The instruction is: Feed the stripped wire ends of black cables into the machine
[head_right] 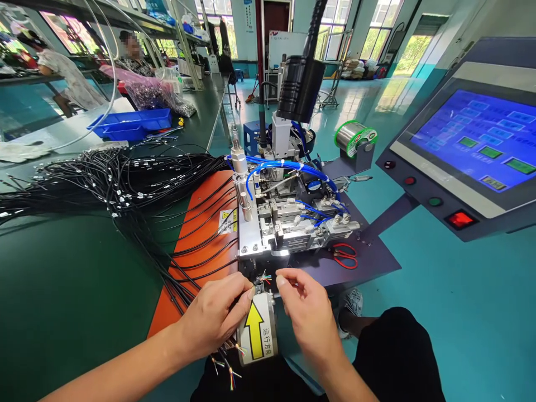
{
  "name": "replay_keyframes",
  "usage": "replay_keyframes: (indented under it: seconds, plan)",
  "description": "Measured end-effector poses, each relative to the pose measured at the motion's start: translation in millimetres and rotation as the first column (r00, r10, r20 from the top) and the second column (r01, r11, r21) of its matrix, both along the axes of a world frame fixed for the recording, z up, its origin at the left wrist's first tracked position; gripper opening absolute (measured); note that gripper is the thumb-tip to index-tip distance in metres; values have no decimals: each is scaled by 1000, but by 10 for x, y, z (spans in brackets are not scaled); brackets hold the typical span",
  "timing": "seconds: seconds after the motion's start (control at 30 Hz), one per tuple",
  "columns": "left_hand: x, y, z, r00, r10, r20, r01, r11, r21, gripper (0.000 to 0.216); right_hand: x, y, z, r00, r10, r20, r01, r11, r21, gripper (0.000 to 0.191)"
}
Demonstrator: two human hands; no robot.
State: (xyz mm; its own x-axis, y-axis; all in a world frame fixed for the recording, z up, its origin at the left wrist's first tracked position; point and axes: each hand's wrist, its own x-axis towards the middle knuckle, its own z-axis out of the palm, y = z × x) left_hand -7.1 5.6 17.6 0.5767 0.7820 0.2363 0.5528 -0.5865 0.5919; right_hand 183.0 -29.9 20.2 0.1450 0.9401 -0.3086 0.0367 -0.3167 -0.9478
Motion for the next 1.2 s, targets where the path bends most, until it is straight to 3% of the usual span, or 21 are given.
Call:
replay_keyframes:
  seconds: [0.1, 0.17, 0.5, 0.8, 0.9, 0.97, 1.07, 1.13, 1.2]
  plan:
    - [-2, 0, 0, 1000, -3, -4, 3, 1000, -7, 22, 17, 94, 22, 935, 80, -346, -114, 990, -79, 35]
    - [-3, 2, 0, 1000, -8, -7, 8, 1000, -9, 22, -3, 119, 24, 894, 106, -435, -152, 986, -74, 31]
    - [0, 10, -8, 1000, -15, -17, 15, 1000, 9, 21, -12, 152, -11, 893, 151, -423, -186, 982, -41, 23]
    - [-4, 10, -15, 1000, -7, -8, 7, 1000, 21, 23, 20, 181, -35, 953, 198, -231, -209, 977, -27, 32]
    - [0, 4, -16, 1000, -5, -28, 6, 999, 36, 24, 25, 178, 0, 973, 230, -8, -230, 973, 14, 30]
    - [3, -2, -27, 999, -14, -45, 17, 998, 65, 24, 3, 152, 34, 936, 234, 262, -269, 958, 104, 27]
    - [0, -11, -49, 997, -41, -70, 49, 991, 123, 24, -50, 100, 70, 751, 153, 643, -388, 889, 242, 28]
    - [-6, -15, -56, 996, -47, -81, 58, 989, 137, 25, -51, 87, 75, 683, 134, 718, -432, 867, 249, 28]
    - [-11, -16, -54, 996, -45, -78, 55, 990, 126, 26, 6, 102, 64, 749, 196, 633, -401, 895, 197, 26]
